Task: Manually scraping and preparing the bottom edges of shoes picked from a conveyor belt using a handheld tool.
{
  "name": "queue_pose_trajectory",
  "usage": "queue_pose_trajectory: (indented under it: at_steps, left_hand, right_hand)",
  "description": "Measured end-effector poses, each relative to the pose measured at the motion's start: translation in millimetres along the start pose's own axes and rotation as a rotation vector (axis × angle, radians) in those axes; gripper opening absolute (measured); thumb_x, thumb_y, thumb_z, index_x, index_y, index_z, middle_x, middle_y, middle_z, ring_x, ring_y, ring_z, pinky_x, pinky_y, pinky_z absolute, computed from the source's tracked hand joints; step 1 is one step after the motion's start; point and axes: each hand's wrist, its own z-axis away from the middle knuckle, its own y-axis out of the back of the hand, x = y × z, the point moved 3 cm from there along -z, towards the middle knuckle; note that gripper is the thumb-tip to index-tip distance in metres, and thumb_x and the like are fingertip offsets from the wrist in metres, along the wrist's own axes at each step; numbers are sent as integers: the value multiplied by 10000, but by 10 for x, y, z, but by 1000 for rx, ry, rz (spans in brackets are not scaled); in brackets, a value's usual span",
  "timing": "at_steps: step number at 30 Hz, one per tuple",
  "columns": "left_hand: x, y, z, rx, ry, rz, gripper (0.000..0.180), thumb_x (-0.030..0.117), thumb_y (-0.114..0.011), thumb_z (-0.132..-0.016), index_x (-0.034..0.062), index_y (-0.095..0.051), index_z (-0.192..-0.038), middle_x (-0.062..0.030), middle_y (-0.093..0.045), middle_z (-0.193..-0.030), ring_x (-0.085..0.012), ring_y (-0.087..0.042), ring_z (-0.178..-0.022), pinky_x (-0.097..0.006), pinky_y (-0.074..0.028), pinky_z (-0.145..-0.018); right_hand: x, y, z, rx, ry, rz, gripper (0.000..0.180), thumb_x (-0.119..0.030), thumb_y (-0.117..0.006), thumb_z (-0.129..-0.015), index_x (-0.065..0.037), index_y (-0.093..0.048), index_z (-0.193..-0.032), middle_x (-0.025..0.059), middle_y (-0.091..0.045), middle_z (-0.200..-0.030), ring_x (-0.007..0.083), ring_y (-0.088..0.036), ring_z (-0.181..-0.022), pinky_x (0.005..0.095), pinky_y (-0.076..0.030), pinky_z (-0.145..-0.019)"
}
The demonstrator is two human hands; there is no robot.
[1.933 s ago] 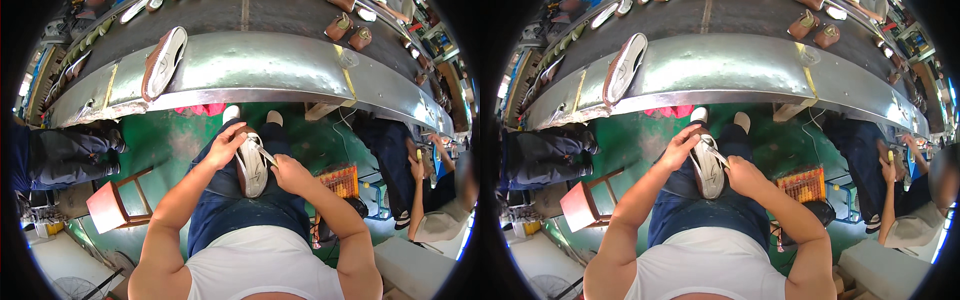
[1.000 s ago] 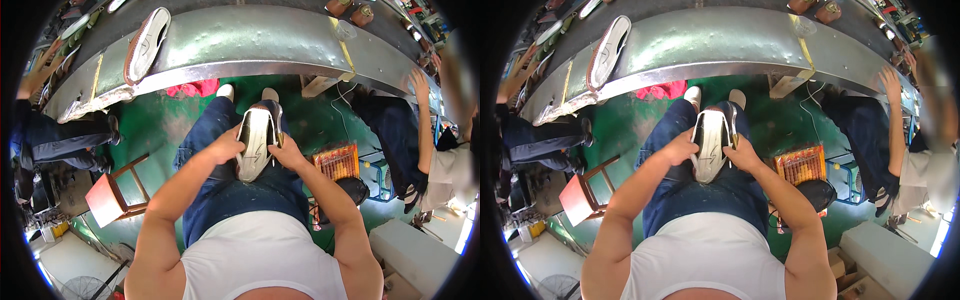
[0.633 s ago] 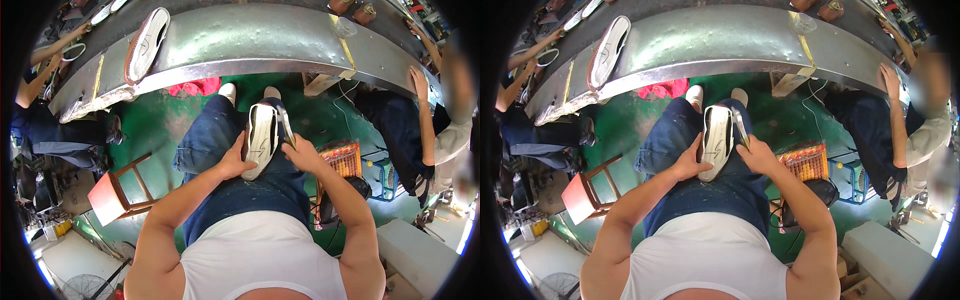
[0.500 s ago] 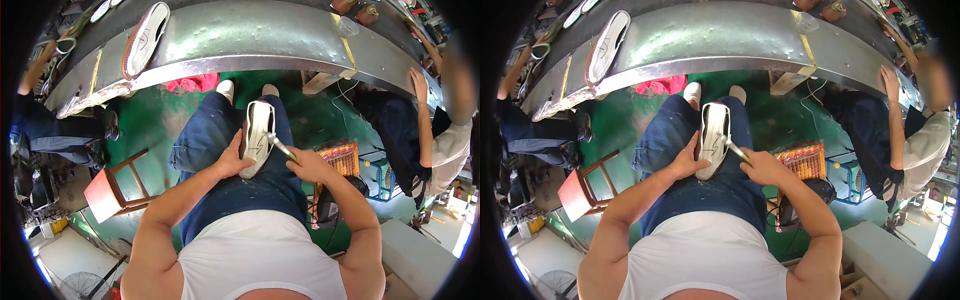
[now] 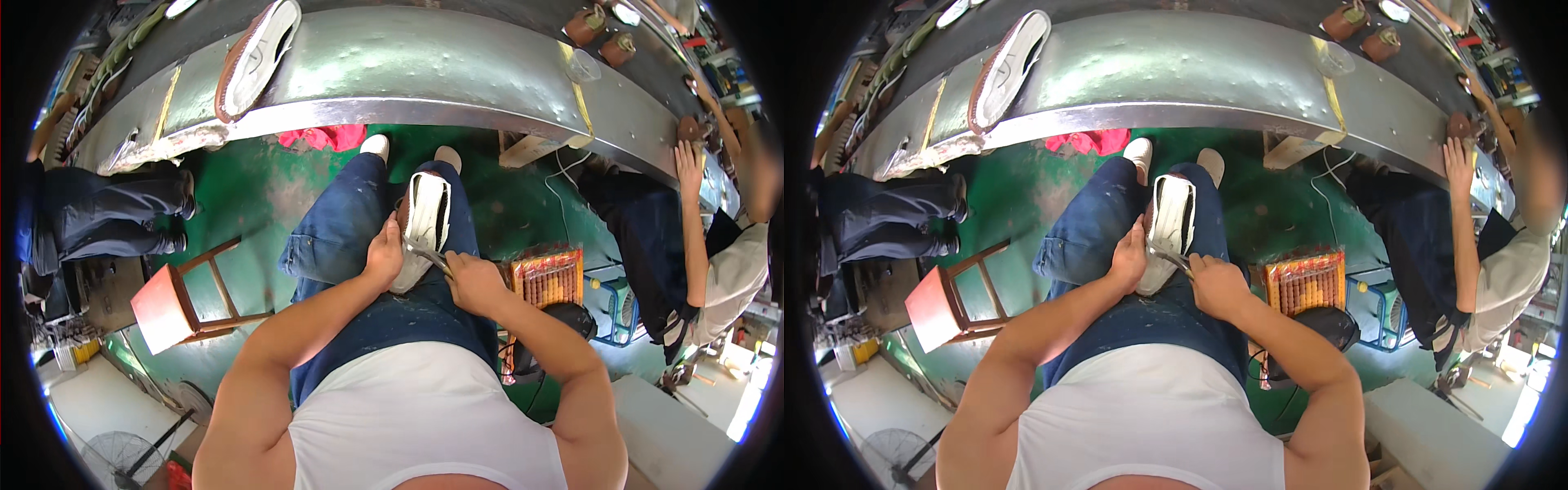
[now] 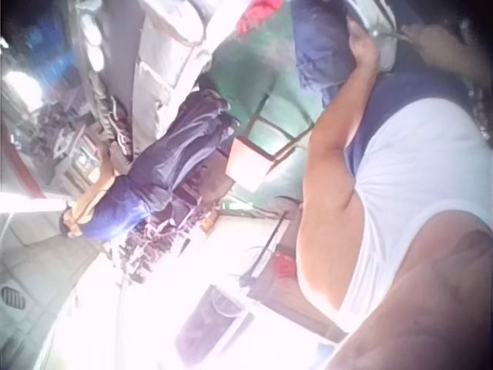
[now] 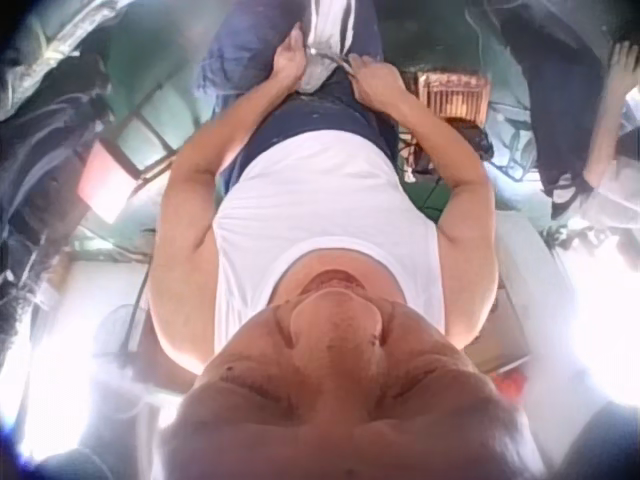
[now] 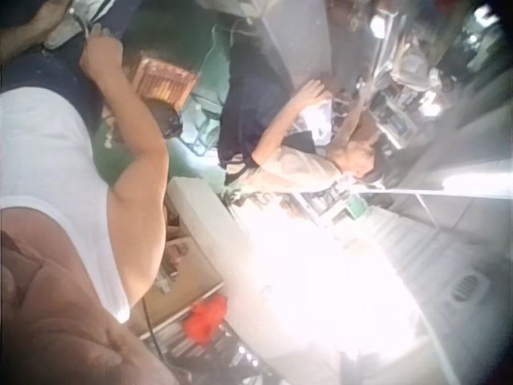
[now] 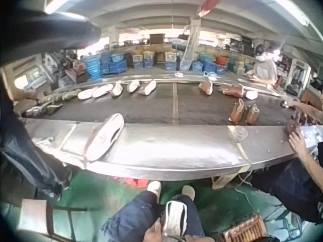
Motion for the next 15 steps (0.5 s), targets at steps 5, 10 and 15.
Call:
queue_pose_trajectory:
  at_steps: [5, 10, 15]
  left_hand:
    - [127, 83, 33, 75, -282, -495, 530, 345, -306, -1062, -5, -443, -1437, -283, -489, -1405, -412, -489, -1294, -413, -408, -1074]
    - [72, 48, 9, 7, -484, -581, 520, 326, -355, -1049, 63, -363, -1498, -295, -401, -1469, -447, -476, -1289, -423, -413, -1070]
    - [207, 31, 64, -101, -580, -779, 562, 318, -369, -1040, 159, -230, -1561, -300, -232, -1555, -496, -515, -1214, -460, -459, -1018]
  right_hand:
    - [103, 182, -51, 78, 41, -12, 511, -103, -652, -808, 90, -503, -1257, 220, -629, -1001, 374, -635, -946, 430, -536, -813]
    - [194, 284, -273, 197, 44, 207, 448, -87, -655, -800, 71, -528, -1199, 219, -624, -1013, 387, -627, -952, 425, -537, -813]
    - [391, -20, -202, 161, -105, -90, 228, -156, -630, -876, -4, -556, -1029, 192, -647, -955, 342, -660, -868, 420, -537, -765]
